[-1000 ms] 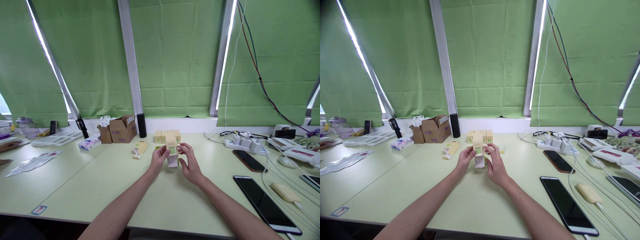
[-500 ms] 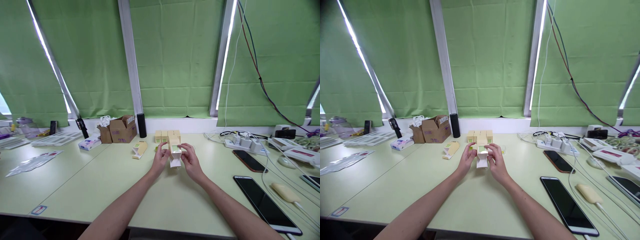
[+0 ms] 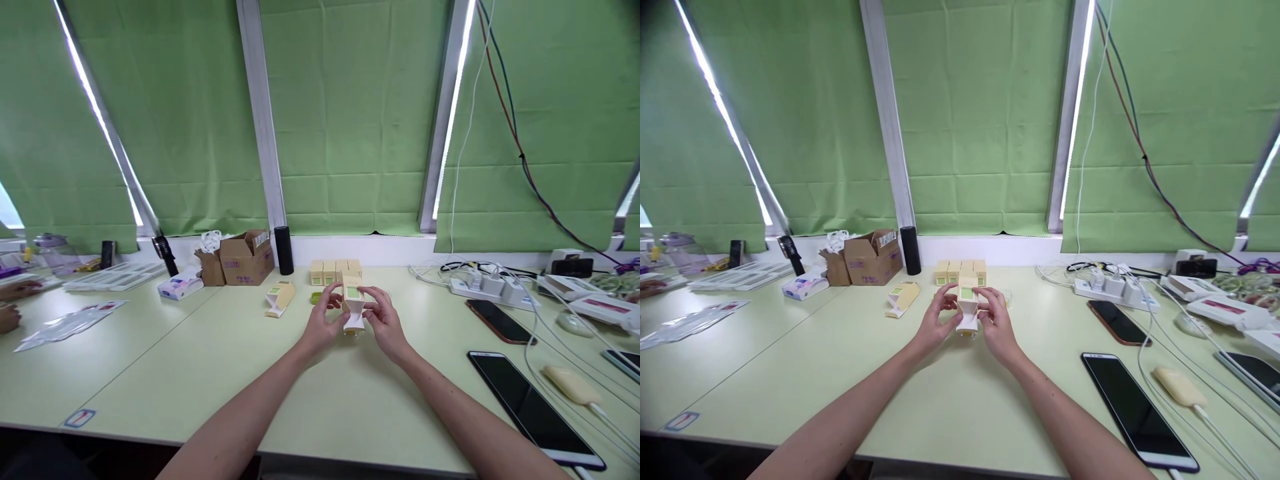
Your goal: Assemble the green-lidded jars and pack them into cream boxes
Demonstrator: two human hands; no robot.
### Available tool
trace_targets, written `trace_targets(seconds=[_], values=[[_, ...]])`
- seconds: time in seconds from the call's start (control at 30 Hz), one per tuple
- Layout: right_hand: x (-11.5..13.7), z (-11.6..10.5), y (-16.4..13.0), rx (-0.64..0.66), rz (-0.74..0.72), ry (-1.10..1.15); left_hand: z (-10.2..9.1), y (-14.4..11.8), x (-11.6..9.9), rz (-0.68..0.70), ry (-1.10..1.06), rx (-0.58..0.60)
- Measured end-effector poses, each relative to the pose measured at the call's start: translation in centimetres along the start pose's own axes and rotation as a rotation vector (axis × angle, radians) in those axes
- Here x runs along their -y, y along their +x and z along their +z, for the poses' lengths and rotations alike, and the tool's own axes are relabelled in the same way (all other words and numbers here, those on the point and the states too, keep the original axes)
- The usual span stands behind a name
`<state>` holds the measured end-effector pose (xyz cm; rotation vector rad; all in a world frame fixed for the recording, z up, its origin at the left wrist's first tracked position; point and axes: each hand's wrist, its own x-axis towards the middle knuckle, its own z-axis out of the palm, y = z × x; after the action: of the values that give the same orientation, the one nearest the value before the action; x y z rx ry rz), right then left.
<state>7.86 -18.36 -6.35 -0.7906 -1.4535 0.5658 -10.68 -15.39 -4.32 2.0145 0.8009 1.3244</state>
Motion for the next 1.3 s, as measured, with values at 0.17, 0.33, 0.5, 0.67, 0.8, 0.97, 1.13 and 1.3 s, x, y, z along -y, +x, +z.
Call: trace_targets(seconds=[0.17, 0.33, 0.5, 0.67, 0.8, 0.97, 1.13, 1.3], values=[[0.1, 0.1, 0.0, 0.021, 0.018, 0.023, 0.1, 0.0, -0.3, -0.039, 0.013, 0.007], [0.4, 0.0, -0.1, 0.039, 0.051, 0.047, 0.2, 0.0, -0.3, -0.115, -0.02, 0.036], [1.0, 0.1, -0.1, 0.045, 0.089, 0.04, 0.4, 0.1, 0.1, -0.117, -0.097, 0.001], [1.4, 0.2, -0.2, 0.066, 0.095, 0.053, 0.5, 0.0, -0.4, -0.175, -0.179, 0.01], [1.3, 0.1, -0.2, 0.065, 0.09, 0.068, 0.5, -0.1, -0.8, -0.186, -0.195, 0.009], [1.0, 0.0, -0.1, 0.059, 0.082, 0.095, 0.5, -0.1, -0.9, -0.182, -0.17, 0.005], [1.3, 0.1, -0.1, 0.029, 0.098, 0.093, 0.7, -0.1, -0.8, -0.19, -0.144, 0.008], [1.4, 0.2, 0.0, 0.009, 0.127, 0.089, 0.8, -0.3, -1.1, -0.198, -0.094, 0.012]])
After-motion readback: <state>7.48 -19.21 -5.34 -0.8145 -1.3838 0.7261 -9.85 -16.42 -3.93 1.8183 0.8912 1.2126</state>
